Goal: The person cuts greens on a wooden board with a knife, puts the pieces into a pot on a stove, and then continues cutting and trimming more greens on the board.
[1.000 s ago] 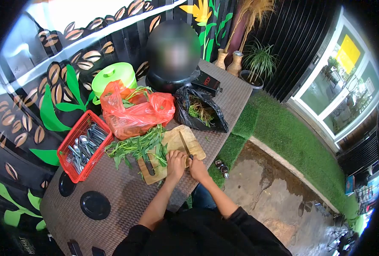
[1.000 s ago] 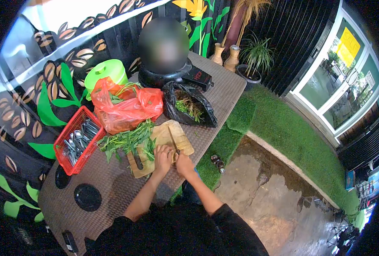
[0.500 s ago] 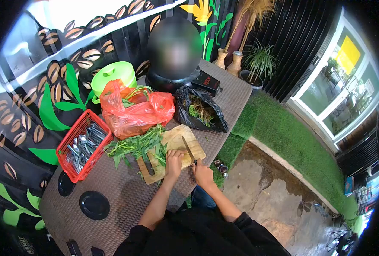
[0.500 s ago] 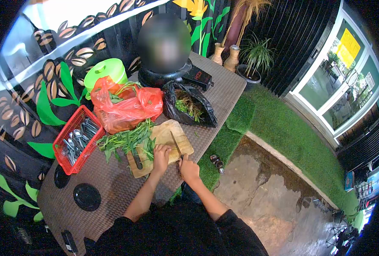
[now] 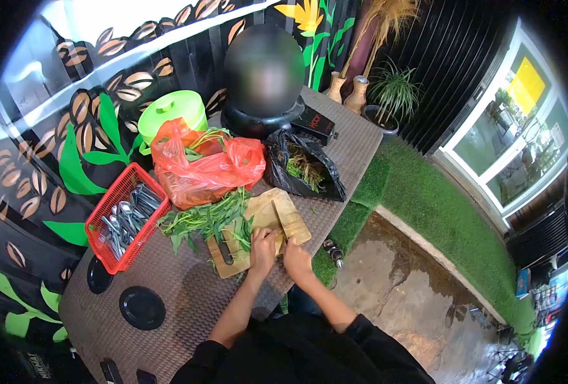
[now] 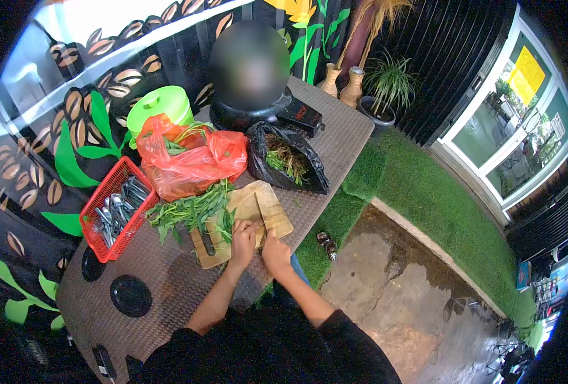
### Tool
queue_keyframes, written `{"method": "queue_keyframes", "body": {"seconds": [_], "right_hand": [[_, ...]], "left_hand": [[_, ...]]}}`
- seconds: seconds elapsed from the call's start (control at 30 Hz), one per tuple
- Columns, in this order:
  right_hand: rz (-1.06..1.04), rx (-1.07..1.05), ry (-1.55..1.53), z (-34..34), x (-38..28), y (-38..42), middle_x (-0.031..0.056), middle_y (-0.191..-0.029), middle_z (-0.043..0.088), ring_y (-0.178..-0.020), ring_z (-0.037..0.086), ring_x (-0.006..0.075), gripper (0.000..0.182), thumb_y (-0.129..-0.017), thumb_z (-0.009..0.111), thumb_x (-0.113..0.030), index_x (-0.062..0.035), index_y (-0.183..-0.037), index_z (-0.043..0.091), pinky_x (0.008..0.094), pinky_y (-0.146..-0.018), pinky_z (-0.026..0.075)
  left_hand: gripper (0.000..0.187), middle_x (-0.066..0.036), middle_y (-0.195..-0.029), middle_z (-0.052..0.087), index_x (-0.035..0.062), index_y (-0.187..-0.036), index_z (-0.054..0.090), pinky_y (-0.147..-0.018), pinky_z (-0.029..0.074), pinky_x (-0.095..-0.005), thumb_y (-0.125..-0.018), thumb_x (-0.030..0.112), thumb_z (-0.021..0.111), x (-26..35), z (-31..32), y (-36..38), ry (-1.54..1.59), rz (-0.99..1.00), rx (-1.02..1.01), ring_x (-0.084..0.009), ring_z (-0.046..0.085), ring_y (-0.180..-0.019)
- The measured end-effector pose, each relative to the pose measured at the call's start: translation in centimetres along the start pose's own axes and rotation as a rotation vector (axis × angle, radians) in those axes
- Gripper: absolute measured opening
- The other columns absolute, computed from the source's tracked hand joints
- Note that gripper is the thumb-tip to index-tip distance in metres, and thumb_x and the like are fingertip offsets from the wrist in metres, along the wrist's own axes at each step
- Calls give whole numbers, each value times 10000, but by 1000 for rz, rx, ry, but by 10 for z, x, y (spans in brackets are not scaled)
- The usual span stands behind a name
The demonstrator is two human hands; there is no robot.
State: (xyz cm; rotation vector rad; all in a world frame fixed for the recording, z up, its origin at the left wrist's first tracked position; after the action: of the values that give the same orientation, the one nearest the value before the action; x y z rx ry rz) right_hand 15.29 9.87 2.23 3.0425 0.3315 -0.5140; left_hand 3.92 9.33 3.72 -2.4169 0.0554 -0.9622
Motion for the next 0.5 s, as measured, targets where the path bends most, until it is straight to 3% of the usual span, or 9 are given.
{"method": "queue_keyframes", "body": {"seconds": [0.23,0.3,0.5], "right_hand": [[3,7,16,-3,1,10,209,-679,635,-617,653,355,133,-857,444,-105,7,-930,443,442,-532,535],[69,-123,-93,5,4,0,265,-757,622,-693,639,400,289,-930,425,-265,19,-983,429,476,-582,523],[26,-100,-79,-8,2,-2,253,-741,625,-691,642,394,267,-923,427,-251,12,-971,428,475,-596,525]], "left_hand": [[145,-112,-845,560,-10,-899,659,-790,411,-376,-776,8,586,1,1,-1,-42,7,12,-286,501,-872],[137,-112,-845,557,-9,-890,657,-790,410,-377,-775,9,586,1,2,-1,-40,14,12,-286,500,-870],[125,-109,-850,554,-11,-879,657,-798,405,-381,-787,27,581,0,2,0,-30,-35,7,-286,497,-885]]}}
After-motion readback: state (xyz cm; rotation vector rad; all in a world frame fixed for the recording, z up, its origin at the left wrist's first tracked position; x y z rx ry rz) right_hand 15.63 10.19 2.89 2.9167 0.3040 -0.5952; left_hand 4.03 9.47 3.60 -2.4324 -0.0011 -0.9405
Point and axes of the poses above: each hand's wrist, its own y-axis away from the middle knuckle, its own z-axis out of the palm, x = y × z, the point moved 6 cm from there along -y, towards the middle knuckle
